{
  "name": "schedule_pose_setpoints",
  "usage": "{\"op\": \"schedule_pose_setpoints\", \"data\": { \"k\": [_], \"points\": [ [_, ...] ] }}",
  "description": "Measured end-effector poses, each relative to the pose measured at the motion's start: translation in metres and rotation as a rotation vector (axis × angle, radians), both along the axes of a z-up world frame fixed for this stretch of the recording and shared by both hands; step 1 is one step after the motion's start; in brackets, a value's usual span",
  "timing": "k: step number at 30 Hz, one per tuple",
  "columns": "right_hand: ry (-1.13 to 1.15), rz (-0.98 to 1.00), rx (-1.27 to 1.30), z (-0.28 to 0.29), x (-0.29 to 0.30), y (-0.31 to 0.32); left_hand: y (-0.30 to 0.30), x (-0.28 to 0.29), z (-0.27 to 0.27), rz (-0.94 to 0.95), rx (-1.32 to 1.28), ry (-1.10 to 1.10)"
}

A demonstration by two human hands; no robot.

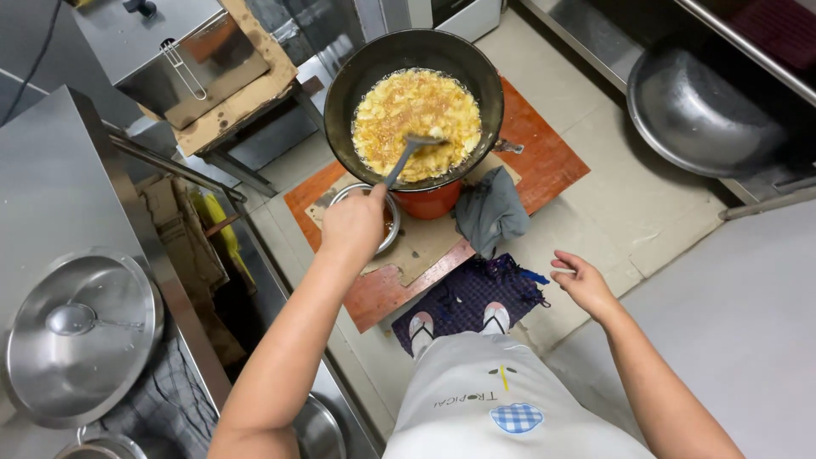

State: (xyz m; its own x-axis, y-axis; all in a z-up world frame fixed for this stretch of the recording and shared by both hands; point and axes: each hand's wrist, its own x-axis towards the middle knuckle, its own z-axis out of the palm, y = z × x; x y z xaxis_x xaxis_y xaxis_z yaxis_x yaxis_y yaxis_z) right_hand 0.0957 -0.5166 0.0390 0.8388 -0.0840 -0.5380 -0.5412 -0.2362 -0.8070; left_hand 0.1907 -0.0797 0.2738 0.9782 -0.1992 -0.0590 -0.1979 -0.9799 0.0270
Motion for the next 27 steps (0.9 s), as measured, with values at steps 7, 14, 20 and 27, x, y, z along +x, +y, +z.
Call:
{"op": "schedule_pose_setpoints", "data": {
  "k": [7,14,20,27],
  "points": [
    [0.137,-0.018,-0.067,-0.026,-0.024,-0.058,-0.026,-0.02,-0.008,0.025,0.191,-0.127],
    [0.152,-0.021,-0.233,-0.092,-0.033,-0.118,-0.046,0.001,-0.046,0.078,0.148,-0.264],
    [0.209,-0.007,-0.318,-0.127,-0.051,-0.143,-0.059,-0.03,-0.012,0.067,0.181,-0.171],
    [0.263,-0.091,-0.23,-0.132,-0.079,-0.129,-0.051,0.013,-0.04,0.076,0.081,-0.206]
  ]
}}
